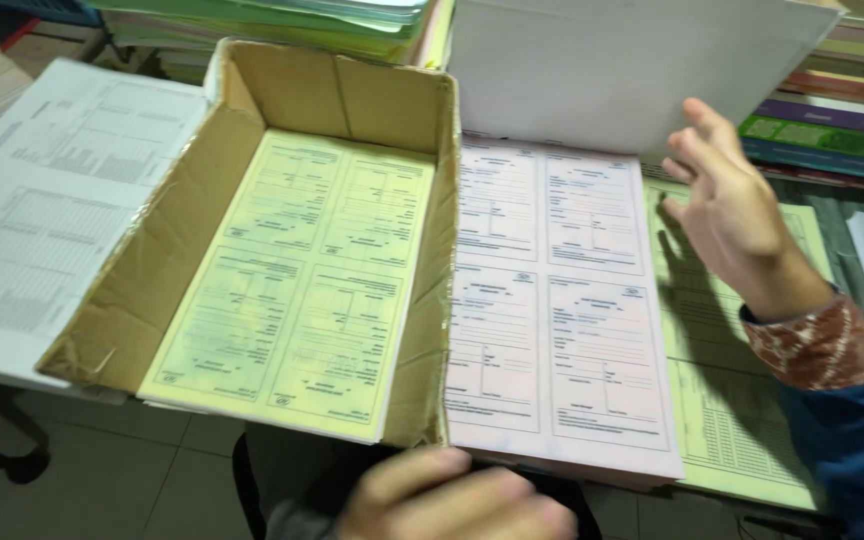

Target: Sorting and organizing various printed forms into stacks and boxes

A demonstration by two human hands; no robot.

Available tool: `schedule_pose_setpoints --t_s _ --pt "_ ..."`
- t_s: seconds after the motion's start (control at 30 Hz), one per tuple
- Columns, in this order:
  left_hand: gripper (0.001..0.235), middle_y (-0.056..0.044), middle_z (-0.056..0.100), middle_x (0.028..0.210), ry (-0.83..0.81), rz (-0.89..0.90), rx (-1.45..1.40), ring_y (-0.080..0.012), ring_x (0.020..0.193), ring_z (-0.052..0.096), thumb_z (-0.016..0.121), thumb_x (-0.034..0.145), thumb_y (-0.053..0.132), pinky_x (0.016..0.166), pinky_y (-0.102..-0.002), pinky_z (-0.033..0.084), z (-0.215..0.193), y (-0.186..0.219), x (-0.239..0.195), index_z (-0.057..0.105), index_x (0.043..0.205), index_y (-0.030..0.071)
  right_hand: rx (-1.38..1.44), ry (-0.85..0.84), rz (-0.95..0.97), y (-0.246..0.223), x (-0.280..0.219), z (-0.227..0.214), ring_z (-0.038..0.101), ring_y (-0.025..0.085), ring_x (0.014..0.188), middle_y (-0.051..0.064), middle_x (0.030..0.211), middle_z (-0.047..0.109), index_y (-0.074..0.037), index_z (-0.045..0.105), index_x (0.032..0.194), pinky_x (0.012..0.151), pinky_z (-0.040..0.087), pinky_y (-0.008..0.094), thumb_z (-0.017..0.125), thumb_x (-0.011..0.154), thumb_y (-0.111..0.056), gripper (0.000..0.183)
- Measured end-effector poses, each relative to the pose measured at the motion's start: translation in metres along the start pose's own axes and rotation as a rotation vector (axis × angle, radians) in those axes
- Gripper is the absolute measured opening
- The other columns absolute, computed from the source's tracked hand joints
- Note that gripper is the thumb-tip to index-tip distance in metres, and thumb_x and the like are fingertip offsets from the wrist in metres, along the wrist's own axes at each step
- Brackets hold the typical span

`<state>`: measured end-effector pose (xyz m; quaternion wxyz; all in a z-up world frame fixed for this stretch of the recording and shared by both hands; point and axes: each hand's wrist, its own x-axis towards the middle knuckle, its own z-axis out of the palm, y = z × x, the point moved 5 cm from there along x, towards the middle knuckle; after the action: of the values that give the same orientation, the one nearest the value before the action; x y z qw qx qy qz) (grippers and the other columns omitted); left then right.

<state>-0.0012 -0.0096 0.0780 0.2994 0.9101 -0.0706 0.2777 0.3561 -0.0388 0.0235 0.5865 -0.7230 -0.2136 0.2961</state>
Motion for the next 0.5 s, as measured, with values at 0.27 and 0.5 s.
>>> schedule_pose_setpoints --t_s 0.27,0.5 --pt "0.104 -0.019 0.021 0.168 0.015 -0.73 0.687 -0.0334 0.157 0.013 0.058 0.087 0.077 0.121 -0.061 0.006 -0.013 -0.135 -0.096 0.028 0.162 0.011 -0.83 -0.237 -0.768 -0.072 -0.089 0.058 0.068 0.03 0.12 0.02 0.126 0.071 0.009 0.06 0.132 0.111 0.051 0.045 0.053 0.1 -0.013 0.039" --pt "0.066 -0.021 0.039 0.16 0.108 -0.733 0.693 -0.0364 0.151 0.031 0.058 0.093 0.048 0.118 -0.062 0.022 -0.017 -0.138 -0.099 0.051 0.151 0.017 -1.048 -0.277 -1.138 -0.085 -0.114 0.132 0.071 0.023 0.117 0.007 0.124 0.075 -0.008 0.073 0.117 0.122 0.044 0.06 0.071 0.092 -0.02 0.028"
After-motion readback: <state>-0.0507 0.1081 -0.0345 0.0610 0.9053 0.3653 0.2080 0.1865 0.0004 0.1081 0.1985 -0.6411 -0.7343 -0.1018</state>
